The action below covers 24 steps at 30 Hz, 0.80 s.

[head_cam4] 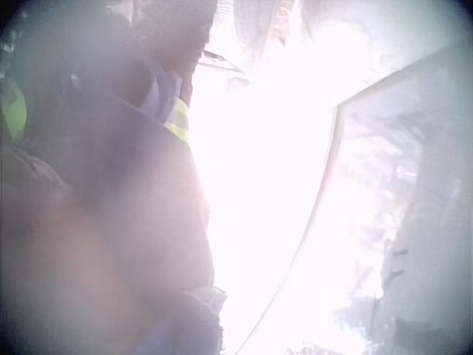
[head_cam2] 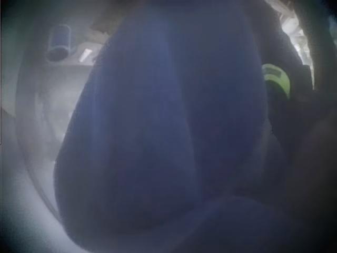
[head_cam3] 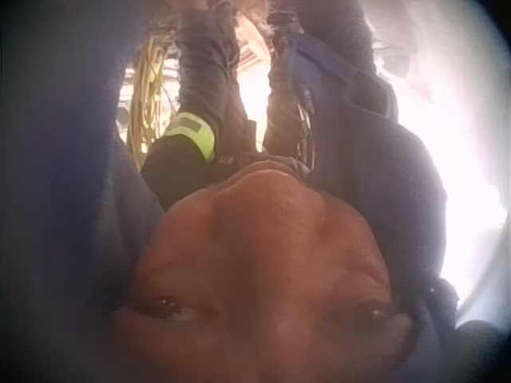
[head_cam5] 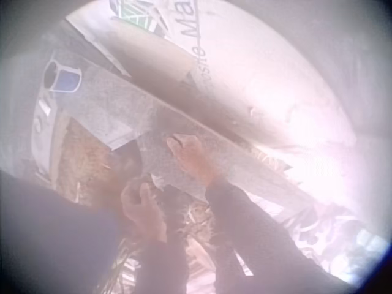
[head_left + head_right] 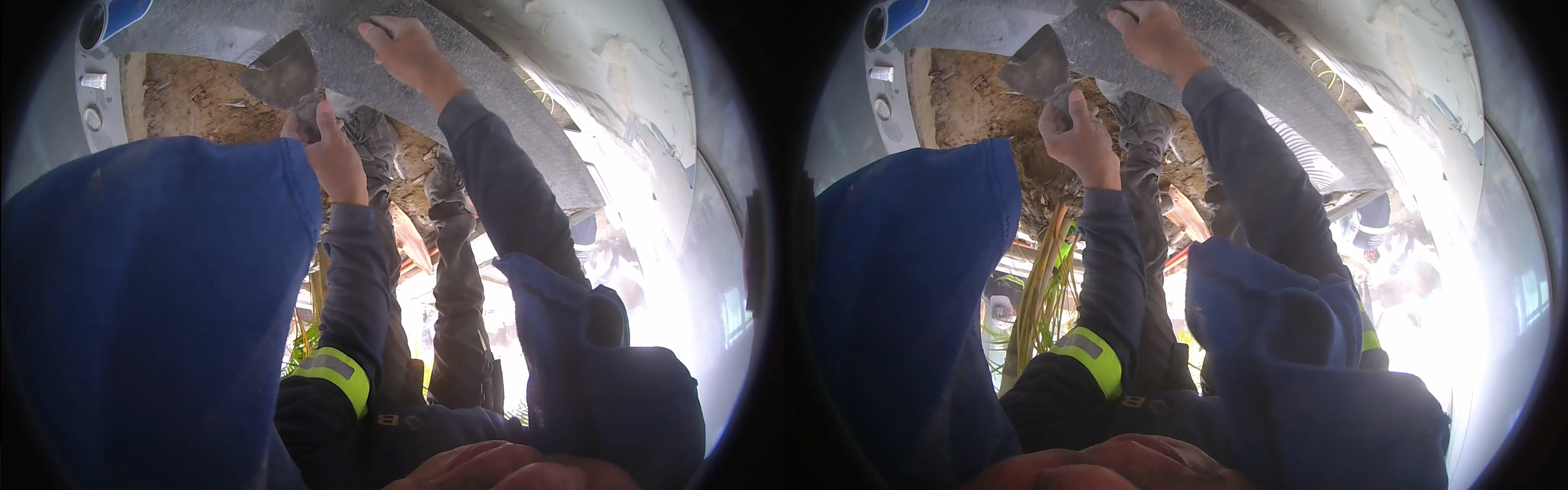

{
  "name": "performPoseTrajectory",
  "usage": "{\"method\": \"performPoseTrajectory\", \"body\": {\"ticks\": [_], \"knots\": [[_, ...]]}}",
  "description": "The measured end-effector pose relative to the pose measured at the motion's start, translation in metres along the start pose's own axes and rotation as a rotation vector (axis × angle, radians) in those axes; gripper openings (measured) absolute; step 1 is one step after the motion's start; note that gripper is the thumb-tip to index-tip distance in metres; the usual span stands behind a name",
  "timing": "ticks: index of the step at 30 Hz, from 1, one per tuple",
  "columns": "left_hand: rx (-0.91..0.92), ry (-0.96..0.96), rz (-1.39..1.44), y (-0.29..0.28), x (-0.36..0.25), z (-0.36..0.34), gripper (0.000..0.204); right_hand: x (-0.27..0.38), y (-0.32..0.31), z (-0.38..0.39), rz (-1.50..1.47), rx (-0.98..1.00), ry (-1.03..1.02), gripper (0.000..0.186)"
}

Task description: The person applies adhesive to a large stone tile using a trowel and places it onto a curved surface, smoothing and adjusting the tile with a smaller tool. Another worker is visible nearby performing similar tasks.

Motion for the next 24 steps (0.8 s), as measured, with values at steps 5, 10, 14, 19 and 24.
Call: {"method": "performPoseTrajectory", "body": {"ticks": [5,10,14,19,24], "knots": [[-0.031,-0.07,0.013,-0.009,-0.003,-0.004,0.038,-0.014,-0.009,0.046,-0.108,-0.019,0.091,0.04],[-0.02,-0.022,0.021,-0.008,0.001,-0.009,0.039,-0.043,-0.095,0.096,0.065,-0.209,0.099,0.042],[-0.002,-0.024,-0.054,-0.009,0.0,-0.014,0.04,-0.028,-0.164,0.091,0.244,-0.169,0.067,0.043],[0.003,-0.056,0.096,0.001,-0.011,-0.013,0.043,-0.044,-0.201,0.086,0.049,-0.1,0.305,0.041],[0.023,-0.072,0.015,0.005,-0.001,-0.011,0.041,-0.032,-0.185,0.143,0.178,-0.19,0.329,0.041]]}}
Point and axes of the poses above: each hand's wrist, its own z-axis away from the middle knuckle, its own y-axis out of the palm, x = y × z, the point moved 10 cm from there along -z, towards the middle knuckle, and after that the axes turned 3 degrees about x, right-handed, at the moved point
